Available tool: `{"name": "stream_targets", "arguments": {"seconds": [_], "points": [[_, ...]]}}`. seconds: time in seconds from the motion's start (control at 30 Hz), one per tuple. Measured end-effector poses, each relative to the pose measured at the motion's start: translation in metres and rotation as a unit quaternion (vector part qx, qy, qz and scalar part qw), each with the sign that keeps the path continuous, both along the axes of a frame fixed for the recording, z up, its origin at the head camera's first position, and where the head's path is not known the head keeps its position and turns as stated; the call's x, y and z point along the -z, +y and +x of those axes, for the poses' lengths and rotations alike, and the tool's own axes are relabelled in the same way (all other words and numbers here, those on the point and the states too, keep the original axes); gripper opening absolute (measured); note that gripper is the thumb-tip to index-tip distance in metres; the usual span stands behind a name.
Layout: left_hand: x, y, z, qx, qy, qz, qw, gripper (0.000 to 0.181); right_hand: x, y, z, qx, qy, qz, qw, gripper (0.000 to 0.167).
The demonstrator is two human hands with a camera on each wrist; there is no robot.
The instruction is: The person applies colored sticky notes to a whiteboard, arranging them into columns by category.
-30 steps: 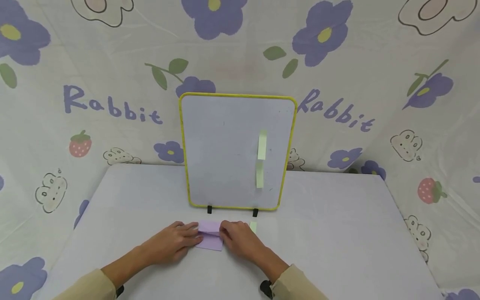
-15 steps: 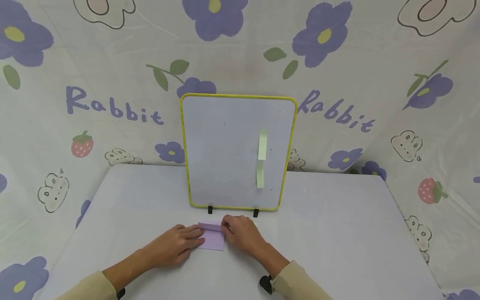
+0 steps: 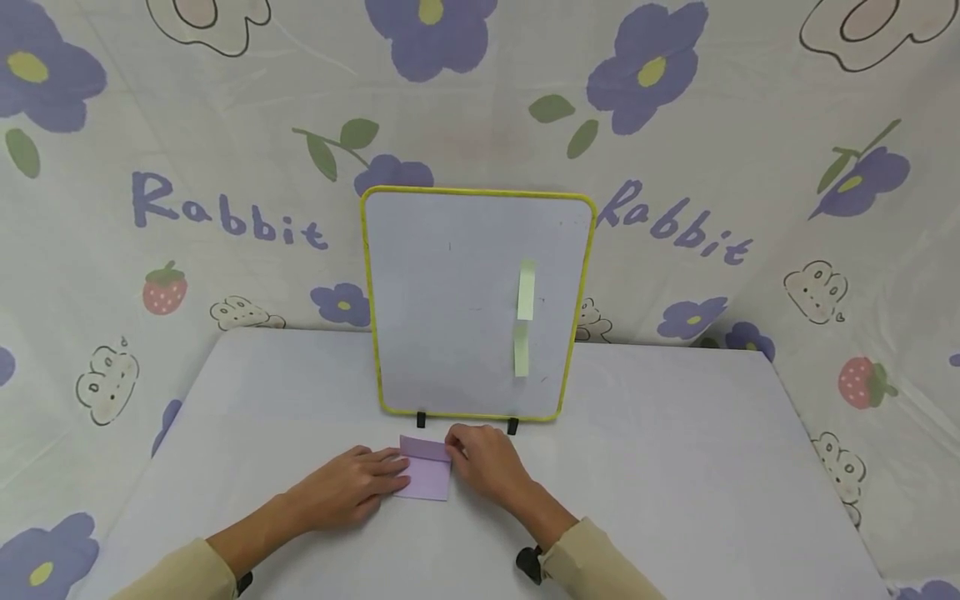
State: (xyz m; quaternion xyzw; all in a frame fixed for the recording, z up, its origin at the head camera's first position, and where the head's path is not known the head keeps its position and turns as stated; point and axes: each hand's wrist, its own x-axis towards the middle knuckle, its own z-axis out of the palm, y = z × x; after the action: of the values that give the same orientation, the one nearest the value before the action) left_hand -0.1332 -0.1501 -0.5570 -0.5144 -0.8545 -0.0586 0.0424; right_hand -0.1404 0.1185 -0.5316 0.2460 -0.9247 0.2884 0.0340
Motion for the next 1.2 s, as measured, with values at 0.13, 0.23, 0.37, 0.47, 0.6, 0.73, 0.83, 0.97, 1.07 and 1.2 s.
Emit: {"name": "stream_targets", "arguments": {"seconds": [0.13, 0.23, 0.37, 0.47, 0.6, 0.73, 0.83, 0.97, 1.07, 1.2], "points": [[-0.0002, -0.0008, 0.0005, -0.001, -0.003, -0.002, 1.0, 0.037, -0.0009, -0.0004, 0.0001, 0.011, -0.003, 0.003, 0.9999, 0.004], [0.0007, -0.0011, 0.0002, -0.001, -0.001, 0.003, 1.0, 0.036, -0.0007, 0.0, -0.0004, 0.019, -0.001, 0.005, 0.9998, 0.004], [0.003, -0.0009, 0.0, 0.0, 0.004, 0.001, 1.0, 0.036, 0.0002, 0.0009, -0.0017, 0.028, 0.0, 0.004, 0.9996, 0.004], [0.0033, -0.0011, 0.0004, -0.003, 0.0, 0.0, 1.0, 0.036, 0.0008, 0.0011, -0.0028, 0.03, 0.002, 0.001, 0.9996, 0.004], [0.0028, -0.0018, 0.0014, -0.007, -0.004, 0.002, 1.0, 0.036, 0.0011, 0.0005, -0.0038, 0.03, 0.008, -0.003, 0.9995, 0.005], [0.0024, -0.0025, 0.0022, -0.006, 0.003, 0.006, 1.0, 0.036, 0.0017, -0.0001, -0.0044, 0.036, 0.006, -0.002, 0.9993, 0.005], [0.0022, -0.0029, 0.0026, -0.005, 0.005, 0.009, 0.9999, 0.036, 0.0019, -0.0004, -0.0048, 0.041, 0.002, -0.001, 0.9992, 0.005], [0.0011, -0.0033, 0.0029, -0.007, -0.005, 0.006, 0.9999, 0.036, 0.0019, -0.0003, -0.0053, 0.045, -0.003, -0.004, 0.999, 0.005], [0.0001, -0.0029, 0.0028, -0.009, -0.014, 0.001, 0.9999, 0.037, 0.0022, -0.0002, -0.0059, 0.051, -0.005, -0.006, 0.9987, 0.005], [-0.0005, -0.0024, 0.003, -0.009, -0.016, -0.002, 0.9998, 0.038, 0.0027, -0.0004, -0.0066, 0.054, 0.0, -0.009, 0.9985, 0.004]]}}
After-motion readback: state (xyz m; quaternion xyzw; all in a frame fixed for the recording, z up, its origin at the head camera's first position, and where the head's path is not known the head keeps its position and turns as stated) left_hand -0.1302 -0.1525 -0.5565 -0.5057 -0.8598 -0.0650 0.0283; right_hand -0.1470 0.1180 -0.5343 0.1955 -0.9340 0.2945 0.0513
